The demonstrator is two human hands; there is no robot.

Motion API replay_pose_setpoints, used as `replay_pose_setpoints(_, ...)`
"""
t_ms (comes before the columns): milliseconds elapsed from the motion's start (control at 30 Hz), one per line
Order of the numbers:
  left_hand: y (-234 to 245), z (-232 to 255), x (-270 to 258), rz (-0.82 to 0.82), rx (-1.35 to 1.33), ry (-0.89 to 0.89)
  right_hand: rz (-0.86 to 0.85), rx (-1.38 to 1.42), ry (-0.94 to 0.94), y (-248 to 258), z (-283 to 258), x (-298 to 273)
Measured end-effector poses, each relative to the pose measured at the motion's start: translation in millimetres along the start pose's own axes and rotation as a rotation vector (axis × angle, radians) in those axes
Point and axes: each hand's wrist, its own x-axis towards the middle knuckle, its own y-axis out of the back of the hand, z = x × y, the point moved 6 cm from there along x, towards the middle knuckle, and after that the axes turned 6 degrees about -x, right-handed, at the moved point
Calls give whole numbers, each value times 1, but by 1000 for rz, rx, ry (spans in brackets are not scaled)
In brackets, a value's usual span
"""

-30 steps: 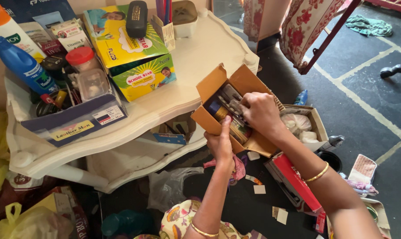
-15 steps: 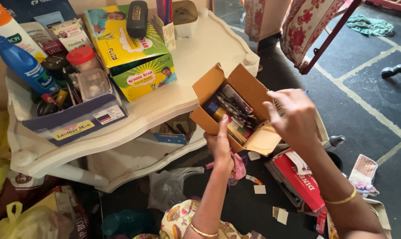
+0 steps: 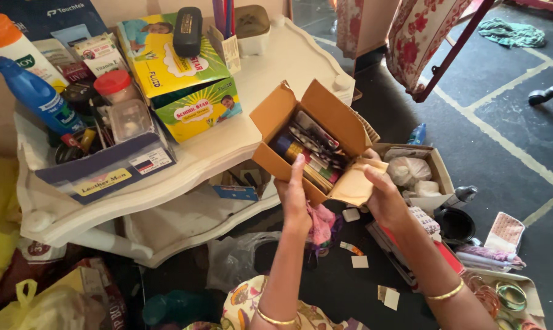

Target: The person sits on the floor and organizes various items on a small white table. They wipe the table surface with a pink cloth, move boxes and containers, and place items into a cardboard box.

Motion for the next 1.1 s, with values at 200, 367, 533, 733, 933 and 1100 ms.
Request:
replay_pose_setpoints(200, 5, 4, 16, -95, 12, 36, 166, 21, -59, 7, 10, 16)
replay_pose_setpoints(367, -2, 5, 22, -263, 2, 147, 405, 83, -57, 24, 8, 33)
replay_pose_setpoints(533, -5, -3, 24, -289, -126, 198, 438, 93, 111, 23, -8, 62)
replay_pose_setpoints(733, 16, -7, 20, -105, -108, 276, 290, 111, 181, 1, -17, 123)
replay_pose_setpoints(933, 19, 3, 19, -60, -10, 188, 151, 268, 113, -16, -26, 168)
replay_pose_setpoints(1100, 9, 9, 10, -102, -14, 200, 32, 237, 105, 16, -33, 144)
